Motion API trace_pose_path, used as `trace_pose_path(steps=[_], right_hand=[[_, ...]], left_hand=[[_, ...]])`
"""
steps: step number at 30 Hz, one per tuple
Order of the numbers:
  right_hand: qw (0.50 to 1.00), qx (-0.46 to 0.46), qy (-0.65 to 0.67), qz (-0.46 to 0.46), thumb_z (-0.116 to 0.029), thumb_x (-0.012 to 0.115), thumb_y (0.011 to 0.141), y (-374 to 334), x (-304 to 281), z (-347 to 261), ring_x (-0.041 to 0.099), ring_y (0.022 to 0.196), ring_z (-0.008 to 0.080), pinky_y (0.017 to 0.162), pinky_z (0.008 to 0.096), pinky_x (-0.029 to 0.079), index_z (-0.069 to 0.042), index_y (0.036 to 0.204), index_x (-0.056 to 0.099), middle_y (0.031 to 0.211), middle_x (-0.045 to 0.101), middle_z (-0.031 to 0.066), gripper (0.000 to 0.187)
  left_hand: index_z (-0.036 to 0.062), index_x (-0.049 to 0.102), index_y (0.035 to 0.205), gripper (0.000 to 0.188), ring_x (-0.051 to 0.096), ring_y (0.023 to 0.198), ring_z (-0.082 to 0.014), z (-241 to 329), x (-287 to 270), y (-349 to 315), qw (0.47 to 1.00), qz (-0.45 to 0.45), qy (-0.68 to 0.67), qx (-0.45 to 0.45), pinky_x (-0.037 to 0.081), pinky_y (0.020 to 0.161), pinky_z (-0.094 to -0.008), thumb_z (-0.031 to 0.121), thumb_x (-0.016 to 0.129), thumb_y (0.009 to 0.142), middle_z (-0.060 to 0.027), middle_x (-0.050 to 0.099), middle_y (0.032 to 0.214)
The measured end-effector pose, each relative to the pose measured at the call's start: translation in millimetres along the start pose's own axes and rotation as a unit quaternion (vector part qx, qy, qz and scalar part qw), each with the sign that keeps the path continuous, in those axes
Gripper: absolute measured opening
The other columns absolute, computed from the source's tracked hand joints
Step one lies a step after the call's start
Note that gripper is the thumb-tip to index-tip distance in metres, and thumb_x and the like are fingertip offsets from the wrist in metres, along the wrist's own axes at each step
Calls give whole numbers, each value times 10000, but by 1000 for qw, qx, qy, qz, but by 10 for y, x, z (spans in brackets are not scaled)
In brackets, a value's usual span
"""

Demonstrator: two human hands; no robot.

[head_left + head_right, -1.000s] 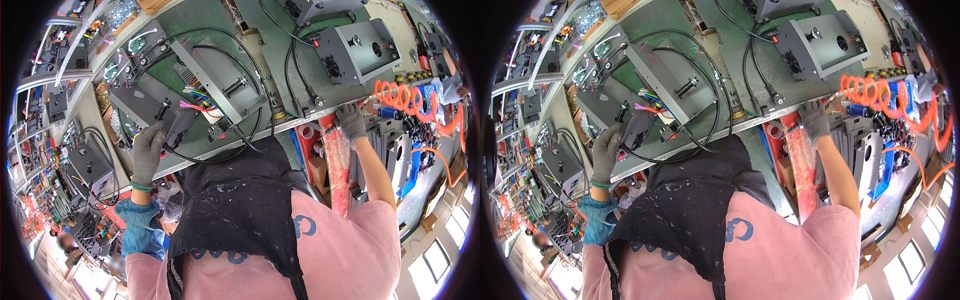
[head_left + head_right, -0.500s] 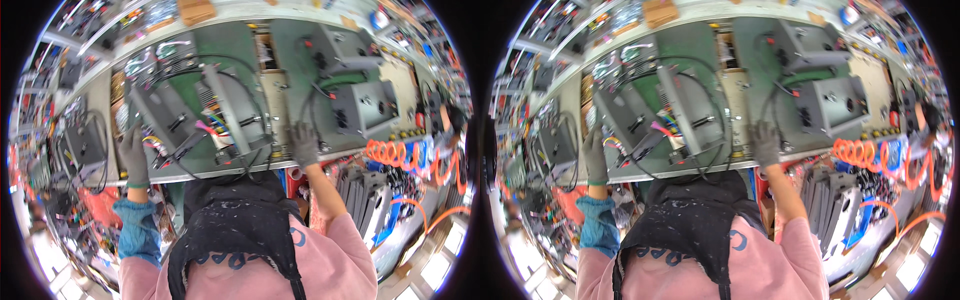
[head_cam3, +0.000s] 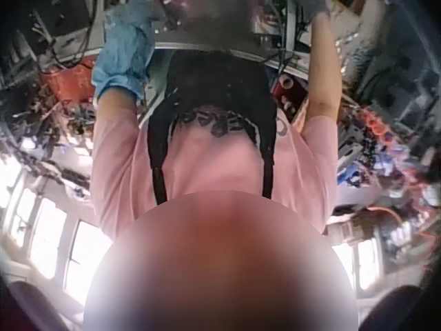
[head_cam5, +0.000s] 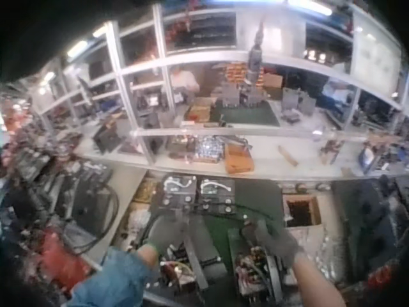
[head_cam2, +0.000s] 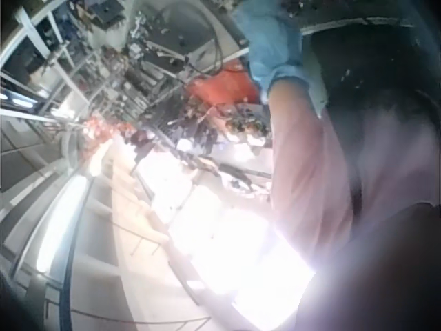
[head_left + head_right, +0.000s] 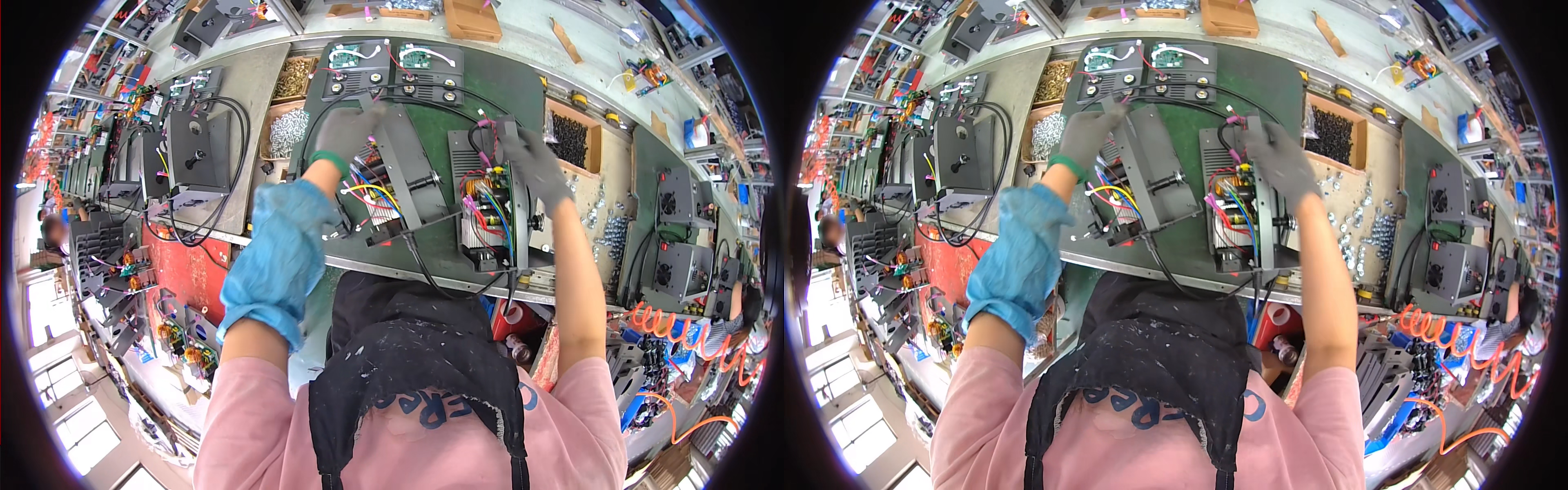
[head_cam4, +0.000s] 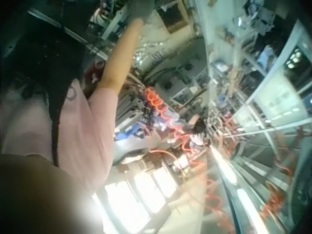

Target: Assembling the internal components and external casing of a MIG-200 welding machine.

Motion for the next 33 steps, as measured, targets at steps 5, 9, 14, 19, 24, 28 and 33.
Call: trace_pose_path(steps=[5, 9, 14, 19, 24, 28, 33], right_hand=[[968, -17, -248, -37, -377, 579, 886, 149, 152, -404, 629, 997, 403, 848, 443, 495, -60, 1122, 648, 1048, 671, 222, 401], [987, -36, -109, 113, -225, 599, 897, -116, -190, -311, 668, 912, 365, 805, 419, 507, -30, 1082, 650, 941, 696, 186, 273], [919, -82, 294, 249, -226, 618, 942, -739, -605, -61, 598, 737, 115, 670, 259, 476, 5, 985, 640, 790, 648, 63, 237], [882, -88, 317, 338, -386, 560, 972, -852, -217, 559, 572, 794, 129, 701, 291, 449, -30, 945, 629, 845, 624, 44, 364], [925, -59, 79, 368, -402, 385, 1022, -885, 81, 841, 600, 809, 182, 752, 336, 467, -29, 959, 627, 852, 642, 72, 450], [906, -53, 260, 329, -314, 387, 1030, -829, 124, 765, 622, 809, 200, 757, 350, 480, -31, 998, 616, 870, 655, 87, 365], [910, -12, 300, 285, -531, 406, 983, -761, 183, 572, 628, 806, 181, 741, 330, 484, -25, 1008, 606, 919, 657, 95, 545]], left_hand=[[-30, 694, 767, 483, 681, 766, -320, -56, 134, 251, 999, -30, -7, -33, 504, 737, -413, 453, 690, 795, -196, 686, 752], [-44, 670, 725, 288, 595, 611, -152, 31, -70, 121, 995, 2, -98, -13, 468, 580, -323, 227, 753, 774, -67, 649, 661], [-47, 699, 810, 266, 611, 631, -167, 310, -544, -382, 982, -70, -144, 97, 483, 601, -317, 215, 730, 778, -98, 647, 688], [12, 716, 1013, 299, 645, 705, -207, 192, -809, -569, 974, -71, -12, 213, 500, 643, -333, 220, 720, 797, -126, 679, 837], [73, 685, 1139, 331, 655, 748, -209, 148, -708, -651, 983, 82, 60, 152, 508, 666, -317, 182, 711, 827, -114, 684, 919], [28, 679, 1119, 275, 628, 788, -146, 315, -427, -1146, 970, 187, -49, 149, 507, 704, -308, 192, 657, 900, -65, 675, 910], [34, 620, 1121, 369, 451, 651, -105, 462, 188, -820, 851, -53, -520, 40, 401, 620, -260, 349, 657, 933, 42, 439, 719]])
Point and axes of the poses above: each hand's wrist, its own y-axis towards the middle knuckle, its own x-axis out of the palm, z = x × y, the point moved 1 cm from there along y, towards the middle knuckle
